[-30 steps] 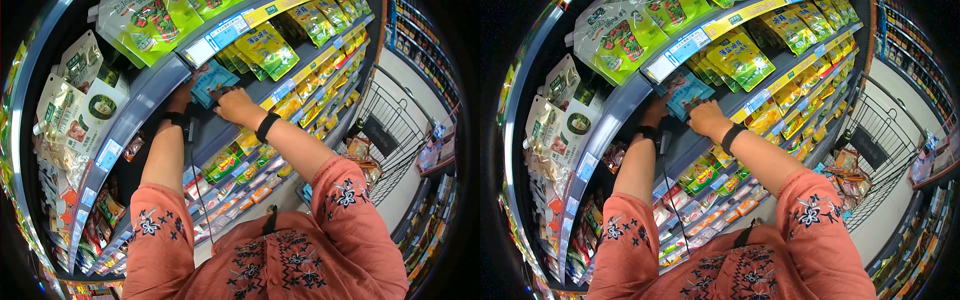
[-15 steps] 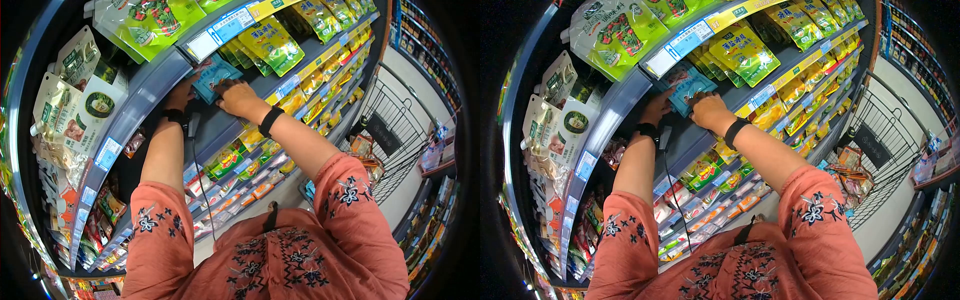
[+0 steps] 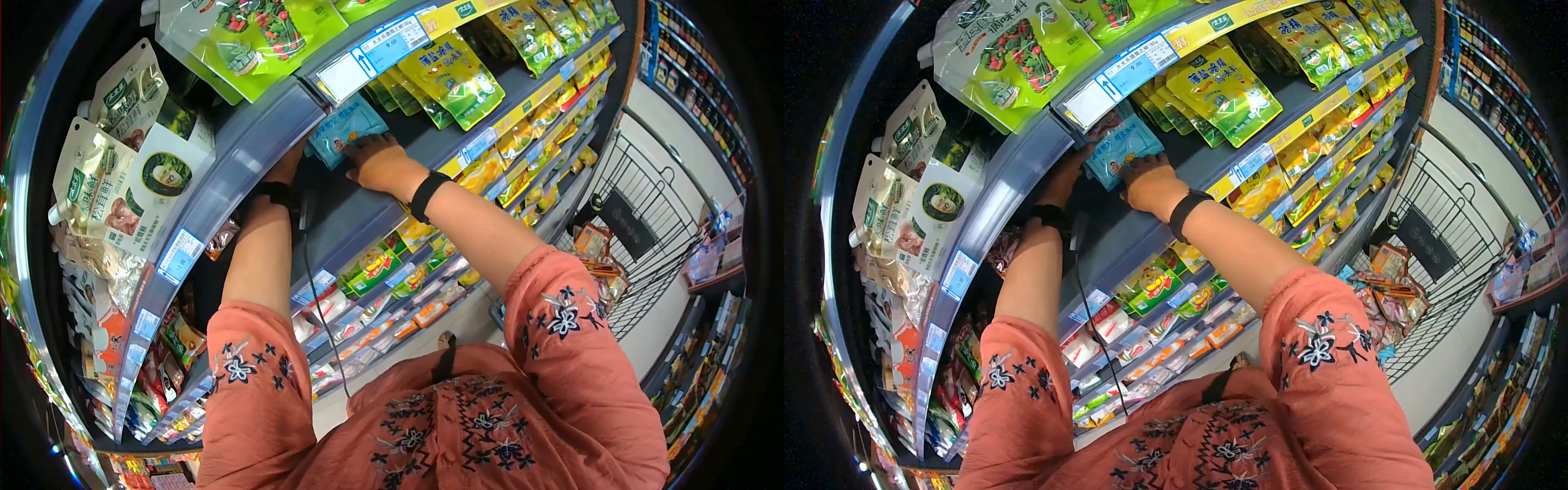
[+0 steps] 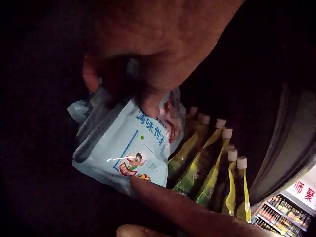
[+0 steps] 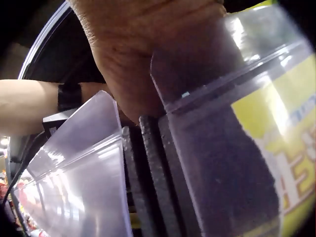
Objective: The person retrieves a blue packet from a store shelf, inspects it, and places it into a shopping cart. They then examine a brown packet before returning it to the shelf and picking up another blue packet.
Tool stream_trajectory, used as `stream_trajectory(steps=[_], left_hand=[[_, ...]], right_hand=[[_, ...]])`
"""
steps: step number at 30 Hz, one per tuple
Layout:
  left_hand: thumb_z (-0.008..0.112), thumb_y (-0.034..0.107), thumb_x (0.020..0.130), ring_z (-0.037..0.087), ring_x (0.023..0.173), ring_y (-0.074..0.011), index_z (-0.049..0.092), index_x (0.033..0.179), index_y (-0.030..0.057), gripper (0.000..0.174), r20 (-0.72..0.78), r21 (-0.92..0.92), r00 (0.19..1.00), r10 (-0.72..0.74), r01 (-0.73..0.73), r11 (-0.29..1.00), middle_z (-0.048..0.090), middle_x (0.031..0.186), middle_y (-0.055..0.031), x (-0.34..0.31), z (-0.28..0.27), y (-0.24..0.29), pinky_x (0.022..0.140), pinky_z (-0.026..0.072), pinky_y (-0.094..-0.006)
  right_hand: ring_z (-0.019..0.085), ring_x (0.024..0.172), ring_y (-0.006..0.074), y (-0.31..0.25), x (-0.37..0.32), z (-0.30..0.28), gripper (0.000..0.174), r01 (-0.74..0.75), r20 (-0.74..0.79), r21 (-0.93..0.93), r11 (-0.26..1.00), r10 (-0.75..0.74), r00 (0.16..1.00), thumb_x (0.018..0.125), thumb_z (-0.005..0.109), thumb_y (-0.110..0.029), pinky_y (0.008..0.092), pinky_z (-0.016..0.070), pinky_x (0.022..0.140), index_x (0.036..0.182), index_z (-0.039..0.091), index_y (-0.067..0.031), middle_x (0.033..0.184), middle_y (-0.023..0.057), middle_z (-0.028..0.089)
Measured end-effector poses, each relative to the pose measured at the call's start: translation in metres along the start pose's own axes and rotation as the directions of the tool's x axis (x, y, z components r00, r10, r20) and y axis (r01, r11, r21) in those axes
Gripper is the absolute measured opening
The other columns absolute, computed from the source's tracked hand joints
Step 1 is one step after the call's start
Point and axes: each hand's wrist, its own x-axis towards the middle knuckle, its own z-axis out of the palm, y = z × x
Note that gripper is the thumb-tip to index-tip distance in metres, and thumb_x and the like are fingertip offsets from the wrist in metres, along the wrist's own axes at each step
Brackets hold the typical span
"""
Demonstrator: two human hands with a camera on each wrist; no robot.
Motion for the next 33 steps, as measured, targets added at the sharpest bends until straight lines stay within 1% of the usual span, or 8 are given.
stream_trajectory(steps=[2, 3, 5, 8, 17, 22, 26, 33], left_hand=[[0.076, 0.036, 0.083, 0.049, 0.125, -0.025, 0.045, 0.14, 0.0109, 0.069, -0.066, 0.252, 0.987, 0.15, -0.128, 0.959, 0.052, 0.137, -0.0097, 0.004, 0.007, -0.013, 0.094, 0.0478, -0.046], [0.076, 0.036, 0.083, 0.05, 0.124, -0.0253, 0.047, 0.138, 0.011, 0.068, -0.029, 0.043, 0.998, -0.053, 0.054, 0.998, 0.053, 0.135, -0.0099, 0.0, 0.004, 0.0, 0.092, 0.049, -0.0448], [0.077, 0.036, 0.082, 0.051, 0.122, -0.0261, 0.049, 0.136, 0.0111, 0.066, 0.161, -0.329, 0.903, -0.398, 0.429, 0.841, 0.054, 0.133, -0.0102, -0.012, -0.008, 0.039, 0.089, 0.0513, -0.0424], [0.076, 0.036, 0.083, 0.054, 0.116, -0.0282, 0.05, 0.133, 0.0117, 0.062, 0.189, -0.468, 0.882, -0.431, 0.467, 0.75, 0.055, 0.13, -0.0096, -0.015, -0.004, 0.038, 0.086, 0.0528, -0.0393], [0.077, 0.046, 0.081, 0.057, 0.109, -0.0311, 0.046, 0.14, 0.0105, 0.075, 0.202, -0.607, 0.871, -0.449, 0.471, 0.641, 0.054, 0.129, -0.0124, -0.016, 0.004, 0.008, 0.09, 0.0513, -0.0427], [0.077, 0.044, 0.08, 0.057, 0.112, -0.0292, 0.047, 0.137, 0.0093, 0.073, 0.28, -0.685, 0.876, -0.394, 0.47, 0.557, 0.054, 0.129, -0.0106, -0.007, 0.016, -0.022, 0.09, 0.0516, -0.0432], [0.078, 0.041, 0.08, 0.058, 0.113, -0.0267, 0.049, 0.135, 0.0085, 0.07, 0.103, -0.444, 0.975, -0.196, 0.221, 0.868, 0.056, 0.126, -0.0098, 0.0, 0.028, -0.064, 0.088, 0.053, -0.042], [0.079, 0.04, 0.081, 0.06, 0.111, -0.0249, 0.052, 0.132, 0.0078, 0.066, 0.075, -0.52, 0.973, -0.219, 0.226, 0.824, 0.059, 0.122, -0.0093, -0.018, -0.007, -0.024, 0.082, 0.0548, -0.0398]], right_hand=[[0.047, 0.129, 0.0344, 0.0, 0.001, 0.0, 0.053, -0.004, 0.021, -0.016, 1.0, 0.004, 1.0, 0.09, 0.06, -0.04, 0.0501, 0.0325, 0.109, 0.137, 0.052, -0.0157, 0.136, 0.0144, 0.054], [0.048, 0.129, 0.0344, 0.0, 0.001, -0.001, 0.053, -0.002, 0.032, -0.015, 1.0, 0.002, 0.999, 0.091, 0.06, -0.04, 0.0499, 0.0327, 0.109, 0.137, 0.052, -0.0158, 0.136, 0.0144, 0.054], [0.048, 0.129, 0.0344, 0.0, 0.002, -0.004, 0.053, 0.002, 0.05, -0.008, 1.0, -0.002, 0.999, 0.091, 0.06, -0.04, 0.0494, 0.0331, 0.109, 0.137, 0.052, -0.0161, 0.136, 0.0144, 0.053], [0.05, 0.126, 0.036, 0.001, 0.002, -0.003, 0.056, 0.017, 0.025, -0.003, 1.0, -0.017, 1.0, 0.09, 0.061, -0.039, 0.0503, 0.0351, 0.108, 0.139, 0.048, -0.0138, 0.135, 0.0165, 0.054], [0.056, 0.116, 0.0399, 0.007, 0.016, 0.0, 0.068, -0.01, -0.049, 0.04, 0.999, 0.012, 0.999, 0.085, 0.066, -0.04, 0.0482, 0.0455, 0.098, 0.14, 0.04, -0.0073, 0.13, 0.0224, 0.055], [0.056, 0.118, 0.0405, 0.01, 0.021, -0.008, 0.074, -0.013, 0.055, 0.08, 0.997, 0.009, 0.998, 0.085, 0.064, -0.041, 0.0477, 0.0447, 0.1, 0.145, 0.036, -0.0075, 0.132, 0.023, 0.054], [0.054, 0.12, 0.0411, 0.008, 0.02, -0.013, 0.08, -0.036, 0.112, 0.107, 0.994, 0.024, 0.993, 0.085, 0.064, -0.042, 0.0461, 0.0441, 0.101, 0.149, 0.031, -0.0084, 0.135, 0.0229, 0.053], [0.055, 0.12, 0.0409, -0.001, 0.033, -0.001, 0.085, 0.003, 0.112, 0.078, 0.997, -0.012, 0.994, 0.083, 0.065, -0.043, 0.0456, 0.043, 0.102, 0.151, 0.026, -0.0088, 0.132, 0.0233, 0.055]])
